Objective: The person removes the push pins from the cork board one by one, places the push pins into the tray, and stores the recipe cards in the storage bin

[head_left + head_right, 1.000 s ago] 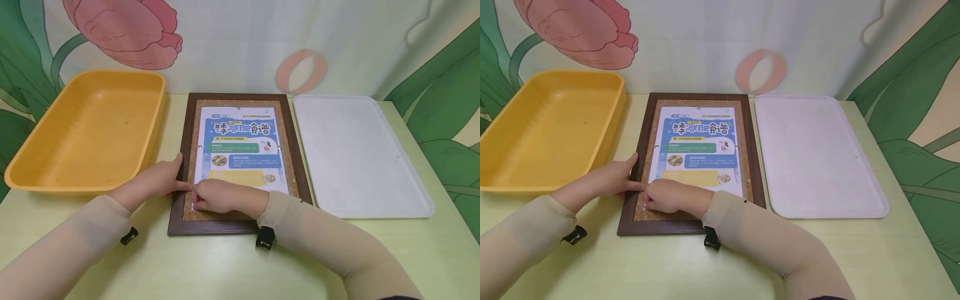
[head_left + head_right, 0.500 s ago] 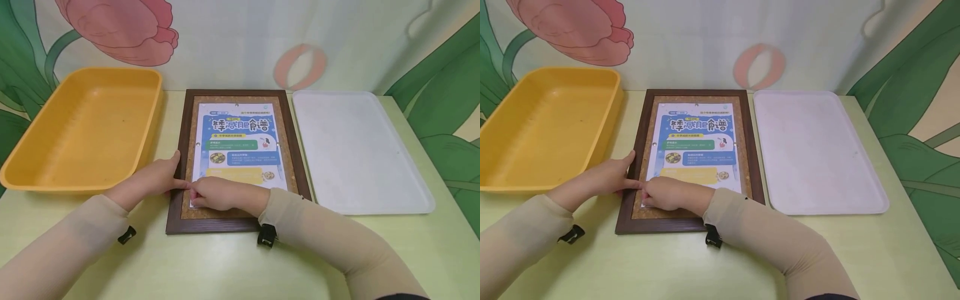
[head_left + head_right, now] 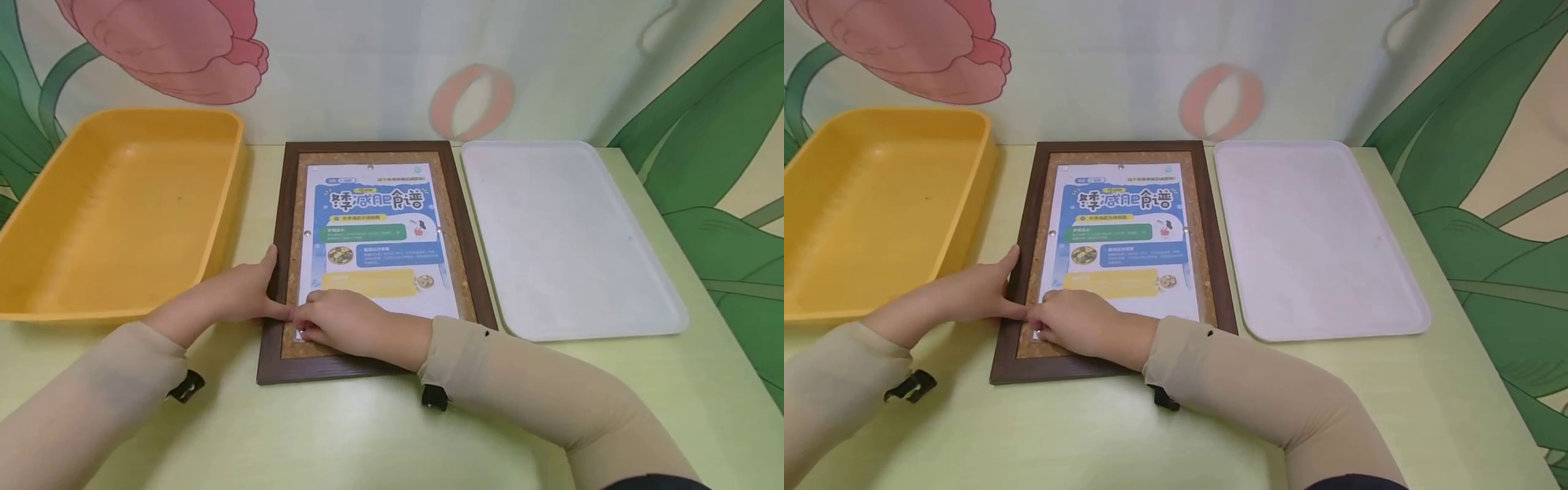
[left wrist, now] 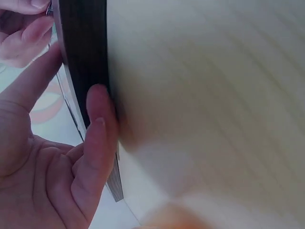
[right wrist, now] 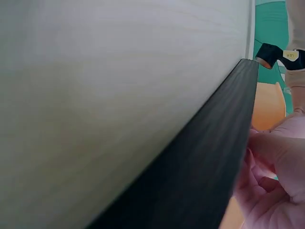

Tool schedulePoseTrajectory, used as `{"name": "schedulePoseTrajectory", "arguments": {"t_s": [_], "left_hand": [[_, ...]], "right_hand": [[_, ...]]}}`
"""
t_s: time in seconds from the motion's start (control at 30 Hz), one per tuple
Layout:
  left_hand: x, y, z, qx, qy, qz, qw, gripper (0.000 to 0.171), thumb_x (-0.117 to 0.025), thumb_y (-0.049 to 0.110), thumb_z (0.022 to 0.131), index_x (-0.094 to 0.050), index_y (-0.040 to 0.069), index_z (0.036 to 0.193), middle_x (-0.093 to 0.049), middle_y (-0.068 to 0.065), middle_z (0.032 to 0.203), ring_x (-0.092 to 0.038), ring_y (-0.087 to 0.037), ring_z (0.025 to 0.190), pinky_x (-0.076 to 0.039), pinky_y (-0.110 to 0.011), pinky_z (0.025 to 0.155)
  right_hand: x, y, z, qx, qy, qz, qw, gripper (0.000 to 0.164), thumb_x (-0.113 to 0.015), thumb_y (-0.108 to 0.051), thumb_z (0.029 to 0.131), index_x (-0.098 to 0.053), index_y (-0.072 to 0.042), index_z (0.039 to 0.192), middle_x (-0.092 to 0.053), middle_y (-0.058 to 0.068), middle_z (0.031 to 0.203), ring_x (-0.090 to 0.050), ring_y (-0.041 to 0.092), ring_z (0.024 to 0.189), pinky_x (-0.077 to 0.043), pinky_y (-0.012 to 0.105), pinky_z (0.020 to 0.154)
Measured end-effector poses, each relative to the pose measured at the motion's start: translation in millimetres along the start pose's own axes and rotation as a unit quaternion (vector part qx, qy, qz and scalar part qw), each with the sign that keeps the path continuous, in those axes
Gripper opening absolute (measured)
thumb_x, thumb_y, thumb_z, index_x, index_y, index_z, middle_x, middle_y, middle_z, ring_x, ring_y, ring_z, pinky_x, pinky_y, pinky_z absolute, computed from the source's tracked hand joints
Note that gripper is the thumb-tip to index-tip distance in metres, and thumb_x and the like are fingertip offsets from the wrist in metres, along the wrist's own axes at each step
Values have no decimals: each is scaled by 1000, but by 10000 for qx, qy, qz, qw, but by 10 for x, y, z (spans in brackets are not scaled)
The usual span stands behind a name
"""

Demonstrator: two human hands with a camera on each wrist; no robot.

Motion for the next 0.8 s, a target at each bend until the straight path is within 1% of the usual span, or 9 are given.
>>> {"name": "schedulePoseTrajectory", "arguments": {"t_s": [0.1, 0.13, 0.17, 0.27, 0.33, 0.4, 0.5, 0.63, 0.8], "left_hand": [[1, 9, -17, -31, 28, -2, 10000, 131, -72, 59, 70, 7, -19, 138, -49, -41, 116, -55, -36, 99, -43, -47, 85], [2, 15, -22, -38, 41, -3, 10000, 133, -73, 60, 68, 7, -19, 138, -46, -43, 118, -54, -36, 101, -42, -47, 87], [2, 18, -26, -32, 45, 12, 10000, 134, -73, 61, 67, 7, -19, 138, -48, -43, 116, -55, -35, 97, -43, -46, 84], [-1, 19, -35, 43, 37, 25, 10000, 135, -74, 61, 66, 7, -19, 139, -54, -39, 106, -54, -31, 87, -45, -42, 76], [2, 27, -39, 47, 53, 78, 9999, 134, -74, 60, 66, 6, -19, 138, -56, -38, 103, -55, -31, 88, -45, -42, 77], [3, 40, -42, 53, 57, 121, 9999, 133, -75, 59, 67, 6, -20, 138, -57, -37, 102, -57, -33, 91, -45, -43, 78], [4, 56, -39, 19, 65, 202, 9998, 133, -75, 59, 67, 5, -21, 138, -57, -37, 102, -58, -34, 96, -45, -45, 81], [-3, 56, -40, 49, 4, 181, 9998, 133, -75, 58, 67, 6, -20, 138, -60, -32, 93, -57, -30, 89, -45, -43, 78], [-10, 36, -56, 91, -32, 160, 9998, 134, -75, 59, 67, 7, -20, 138, -61, -29, 89, -56, -28, 86, -45, -43, 79]], "right_hand": [[23, -10, 2, 44, 116, -240, 9996, 13, -61, -22, 91, -69, -15, 96, -59, -4, 83, -54, 8, 73, -44, 22, 67], [22, -7, 7, 54, 126, -223, 9997, 12, -61, -21, 90, -69, -14, 94, -58, -4, 81, -53, 8, 71, -43, 22, 65], [17, -1, 13, 78, 126, -164, 9998, 11, -61, -21, 89, -68, -14, 92, -57, -5, 79, -52, 8, 70, -42, 21, 64], [-17, 58, 52, 142, 81, 418, 9990, 7, -62, -18, 87, -66, -12, 86, -54, -6, 75, -49, 6, 69, -40, 19, 63], [-47, 129, 77, 100, -51, 977, 9952, 6, -63, -16, 87, -67, -11, 86, -52, -7, 71, -48, 6, 67, -38, 17, 63], [-72, 205, 98, 14, -222, 1499, 9885, 6, -64, -13, 88, -69, -11, 87, -50, -7, 66, -46, 5, 65, -36, 17, 63], [-93, 273, 112, -151, -515, 1923, 9799, 7, -63, -12, 89, -70, -11, 89, -49, -7, 61, -44, 5, 62, -34, 18, 61], [-102, 264, 127, -225, -853, 1917, 9775, 9, -61, -14, 91, -69, -11, 89, -51, -8, 63, -46, 5, 63, -35, 20, 61], [-131, 210, 145, -192, -1261, 1510, 9803, 11, -55, -19, 94, -64, -13, 90, -51, -7, 66, -48, 8, 68, -36, 21, 66]]}}
Point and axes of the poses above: each hand's wrist, its own z-axis towards the middle knuckle, its own x-axis out of the back of the hand, y = z × x, the point moved 9 cm from there along z, towards the middle knuckle
